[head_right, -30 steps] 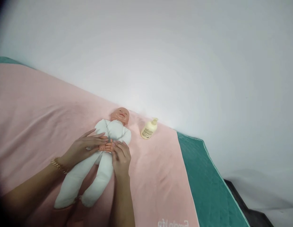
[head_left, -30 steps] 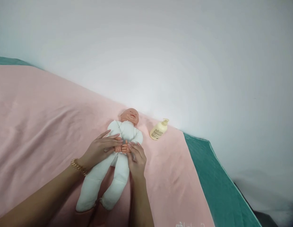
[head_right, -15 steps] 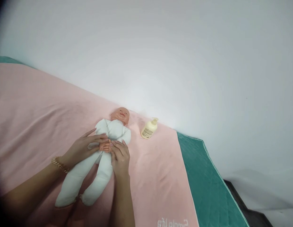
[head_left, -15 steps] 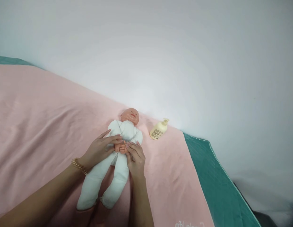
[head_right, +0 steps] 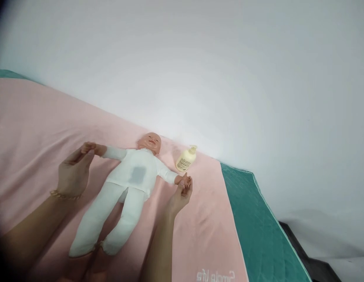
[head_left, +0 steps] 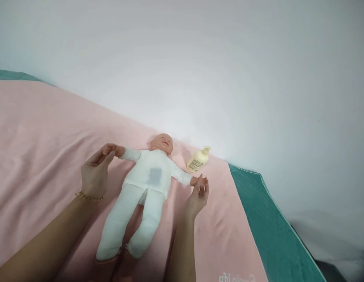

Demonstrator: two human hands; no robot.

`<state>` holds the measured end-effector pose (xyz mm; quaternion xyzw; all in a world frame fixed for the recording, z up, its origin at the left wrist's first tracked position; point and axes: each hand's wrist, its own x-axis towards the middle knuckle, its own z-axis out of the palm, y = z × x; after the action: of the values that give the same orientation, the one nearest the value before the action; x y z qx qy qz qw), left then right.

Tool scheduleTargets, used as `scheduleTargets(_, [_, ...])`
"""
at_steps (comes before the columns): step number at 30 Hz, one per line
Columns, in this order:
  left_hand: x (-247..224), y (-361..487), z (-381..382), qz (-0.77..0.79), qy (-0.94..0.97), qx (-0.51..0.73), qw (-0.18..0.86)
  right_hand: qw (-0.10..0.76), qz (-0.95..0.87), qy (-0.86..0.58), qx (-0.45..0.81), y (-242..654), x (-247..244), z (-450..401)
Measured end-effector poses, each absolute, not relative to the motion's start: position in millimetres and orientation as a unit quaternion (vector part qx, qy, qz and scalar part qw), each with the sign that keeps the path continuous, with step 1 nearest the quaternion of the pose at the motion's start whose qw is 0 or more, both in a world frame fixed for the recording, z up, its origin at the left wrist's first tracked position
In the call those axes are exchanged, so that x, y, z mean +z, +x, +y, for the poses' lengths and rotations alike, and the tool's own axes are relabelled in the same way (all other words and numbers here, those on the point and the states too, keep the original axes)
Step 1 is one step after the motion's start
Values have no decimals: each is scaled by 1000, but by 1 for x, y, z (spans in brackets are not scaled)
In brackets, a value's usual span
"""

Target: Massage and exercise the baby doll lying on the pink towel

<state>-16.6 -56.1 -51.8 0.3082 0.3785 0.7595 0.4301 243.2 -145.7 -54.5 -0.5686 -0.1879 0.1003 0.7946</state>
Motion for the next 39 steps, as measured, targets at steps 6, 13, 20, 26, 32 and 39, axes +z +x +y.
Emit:
scheduleTargets(6, [-89,-41,-31,443,248,713,484,812,-118,-530,214,270,-84,-140])
scheduleTargets(13, [-104,-50,-22,421,228,722,500,805,-118,-532,236,273,-85,-141])
scheduleTargets(20, [-55,-24,-54,468,343,731,359,786,-165,-573,164,254,-65,-146])
scheduleTargets(26, [-52,-5,-74,419,555,657,290,770,-323,-543,90,214,-49,-148])
scheduleTargets(32, [-59,0,-76,285,760,565,146,627,-582,-517,-9,198,-63,-148])
scheduleTargets(39, [-58,0,-72,230,829,499,105,559,-681,-470,-53,196,-63,-142])
